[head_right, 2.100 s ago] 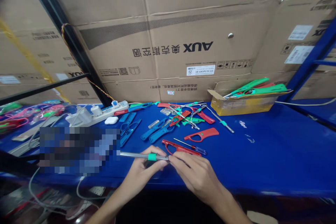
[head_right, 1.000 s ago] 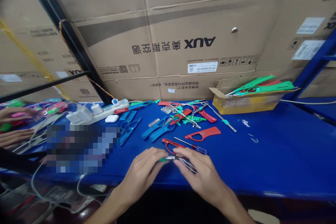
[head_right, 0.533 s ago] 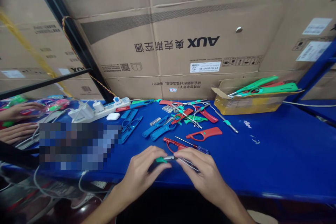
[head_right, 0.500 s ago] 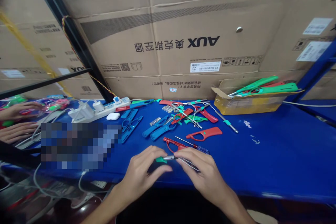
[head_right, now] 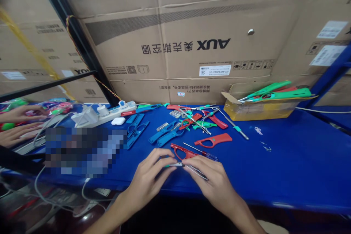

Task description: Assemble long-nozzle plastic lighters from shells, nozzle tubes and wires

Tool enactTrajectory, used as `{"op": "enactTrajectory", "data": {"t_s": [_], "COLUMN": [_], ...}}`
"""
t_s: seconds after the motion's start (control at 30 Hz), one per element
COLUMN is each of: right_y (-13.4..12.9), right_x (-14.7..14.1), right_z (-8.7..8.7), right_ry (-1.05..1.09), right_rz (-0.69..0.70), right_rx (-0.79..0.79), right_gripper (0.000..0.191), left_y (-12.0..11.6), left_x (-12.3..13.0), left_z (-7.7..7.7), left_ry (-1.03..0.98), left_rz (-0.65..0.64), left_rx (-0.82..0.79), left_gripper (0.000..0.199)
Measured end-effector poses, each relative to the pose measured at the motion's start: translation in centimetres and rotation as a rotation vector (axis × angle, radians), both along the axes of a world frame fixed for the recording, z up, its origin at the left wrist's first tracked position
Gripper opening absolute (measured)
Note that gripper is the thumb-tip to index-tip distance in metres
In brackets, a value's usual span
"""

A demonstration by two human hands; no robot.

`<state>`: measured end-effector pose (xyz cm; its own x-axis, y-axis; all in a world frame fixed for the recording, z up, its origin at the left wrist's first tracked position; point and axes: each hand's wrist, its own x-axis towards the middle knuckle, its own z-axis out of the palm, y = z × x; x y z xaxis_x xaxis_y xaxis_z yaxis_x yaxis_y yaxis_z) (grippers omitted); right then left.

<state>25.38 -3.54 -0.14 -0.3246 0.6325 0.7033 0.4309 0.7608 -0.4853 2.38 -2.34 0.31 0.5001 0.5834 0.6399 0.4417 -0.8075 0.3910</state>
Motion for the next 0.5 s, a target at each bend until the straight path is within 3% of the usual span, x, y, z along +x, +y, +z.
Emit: {"op": "enactTrajectory", "data": {"t_s": [0.5], "right_y": [-0.05], "right_x": [-0.1], "right_z": [0.06], "right_ry": [0.005], "right_rz": [0.021], "right_rx": [-0.046], "right_gripper": [0.015], "left_y": [0.13], "left_x": [-0.05], "left_z": [-0.23], "left_ry": [-0.058], "left_rz": [-0.092], "left_rx": [0.056], "left_gripper": [0.024]}}
